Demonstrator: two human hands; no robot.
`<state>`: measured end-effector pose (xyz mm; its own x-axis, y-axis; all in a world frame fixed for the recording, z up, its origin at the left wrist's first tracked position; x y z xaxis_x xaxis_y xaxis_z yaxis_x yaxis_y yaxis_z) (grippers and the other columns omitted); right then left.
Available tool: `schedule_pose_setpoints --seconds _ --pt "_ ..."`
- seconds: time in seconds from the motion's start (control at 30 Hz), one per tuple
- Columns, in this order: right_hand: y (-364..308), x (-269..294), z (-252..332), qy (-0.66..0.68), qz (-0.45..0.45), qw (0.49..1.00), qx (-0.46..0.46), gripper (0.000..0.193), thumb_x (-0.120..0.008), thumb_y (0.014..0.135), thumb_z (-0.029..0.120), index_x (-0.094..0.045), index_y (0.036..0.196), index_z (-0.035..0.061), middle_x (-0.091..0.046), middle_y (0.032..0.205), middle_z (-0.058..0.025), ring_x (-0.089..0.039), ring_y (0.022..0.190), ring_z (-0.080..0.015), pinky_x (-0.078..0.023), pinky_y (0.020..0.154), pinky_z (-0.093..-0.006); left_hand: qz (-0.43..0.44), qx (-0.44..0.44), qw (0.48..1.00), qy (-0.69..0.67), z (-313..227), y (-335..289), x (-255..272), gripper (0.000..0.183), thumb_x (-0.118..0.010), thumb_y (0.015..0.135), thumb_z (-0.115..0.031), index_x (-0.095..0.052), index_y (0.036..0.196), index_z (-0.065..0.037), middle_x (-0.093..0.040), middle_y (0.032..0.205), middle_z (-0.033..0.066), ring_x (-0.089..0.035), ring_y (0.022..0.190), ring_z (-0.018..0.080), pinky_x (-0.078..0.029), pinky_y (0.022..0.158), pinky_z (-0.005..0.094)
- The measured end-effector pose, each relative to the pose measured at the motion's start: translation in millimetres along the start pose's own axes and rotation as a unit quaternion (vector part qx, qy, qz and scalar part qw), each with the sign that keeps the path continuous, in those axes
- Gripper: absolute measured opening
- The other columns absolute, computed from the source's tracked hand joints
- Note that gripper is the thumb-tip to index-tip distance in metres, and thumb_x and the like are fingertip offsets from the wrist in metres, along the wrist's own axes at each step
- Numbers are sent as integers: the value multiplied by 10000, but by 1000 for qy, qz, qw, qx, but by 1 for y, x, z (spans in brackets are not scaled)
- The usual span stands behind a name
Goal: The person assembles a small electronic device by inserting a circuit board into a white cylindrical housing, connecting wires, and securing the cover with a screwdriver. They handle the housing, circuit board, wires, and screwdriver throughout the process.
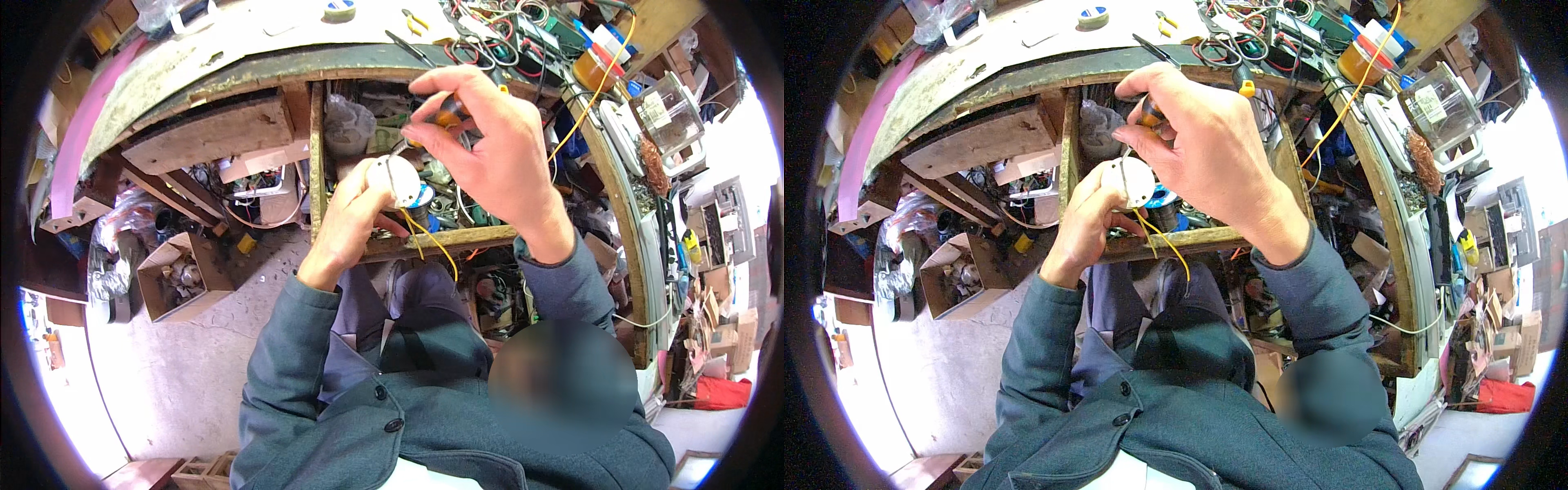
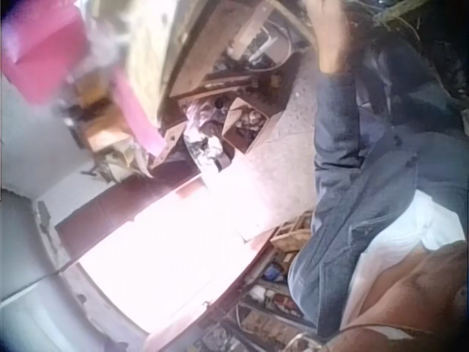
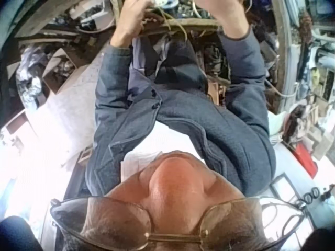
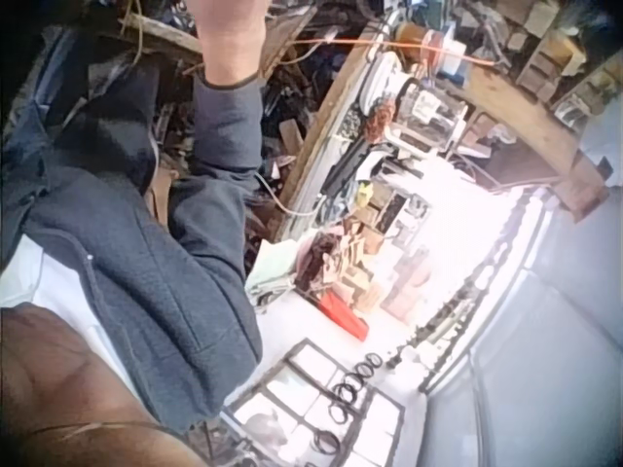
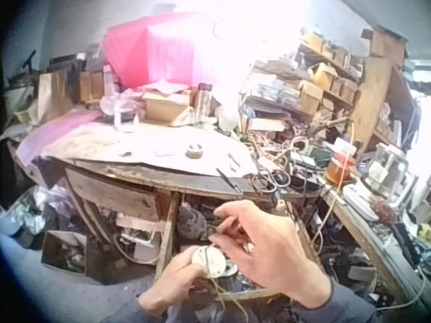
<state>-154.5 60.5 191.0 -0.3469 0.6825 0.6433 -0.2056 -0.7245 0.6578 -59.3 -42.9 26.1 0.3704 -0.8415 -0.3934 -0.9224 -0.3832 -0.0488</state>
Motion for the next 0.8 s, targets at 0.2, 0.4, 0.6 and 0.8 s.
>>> schedule_pose_setpoints --seconds 0.2,0.4,0.6,0.8 --pt "-7 -7 -12 15 -44 999 16 549 -827 896 59 -628 1404 119 -778 921 -70 -767 772 -175 -585 680 -299 27 -13 999 -23 0 -4 6 434 -561 1041 -285 -581 1397 -38 -671 1268 99 -670 1097 200 -656 703 373" --pt "-10 -12 -9 8 -70 997 -19 671 -748 906 -62 -567 1516 152 -781 999 -52 -773 887 -154 -609 768 -309 18 8 1000 -20 3 -2 7 444 -574 986 -238 -581 1386 -45 -698 1197 107 -710 959 240 -649 687 409" --pt "-6 -15 -16 132 -18 991 -24 687 -809 901 -47 -555 1524 89 -750 1144 -62 -742 927 -120 -599 814 -249 35 6 998 -42 3 -2 1 421 -548 1038 -285 -596 1369 -30 -683 1236 100 -680 1084 215 -651 672 372" --pt "-3 -16 -10 36 -51 998 -4 704 -860 864 33 -583 1502 136 -770 904 -76 -772 792 -148 -622 753 -291 41 4 999 -14 4 -3 2 449 -543 988 -219 -567 1399 -40 -699 1186 131 -722 921 252 -642 663 390"
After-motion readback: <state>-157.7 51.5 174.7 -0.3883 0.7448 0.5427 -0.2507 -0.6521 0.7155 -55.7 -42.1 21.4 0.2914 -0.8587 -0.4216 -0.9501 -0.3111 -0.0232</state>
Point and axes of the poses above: each hand's wrist, its own y-axis towards the middle knuckle, its own x-axis out of the back of the hand, z = x × y, the point moved 5 cm from there along y, towards the middle knuckle
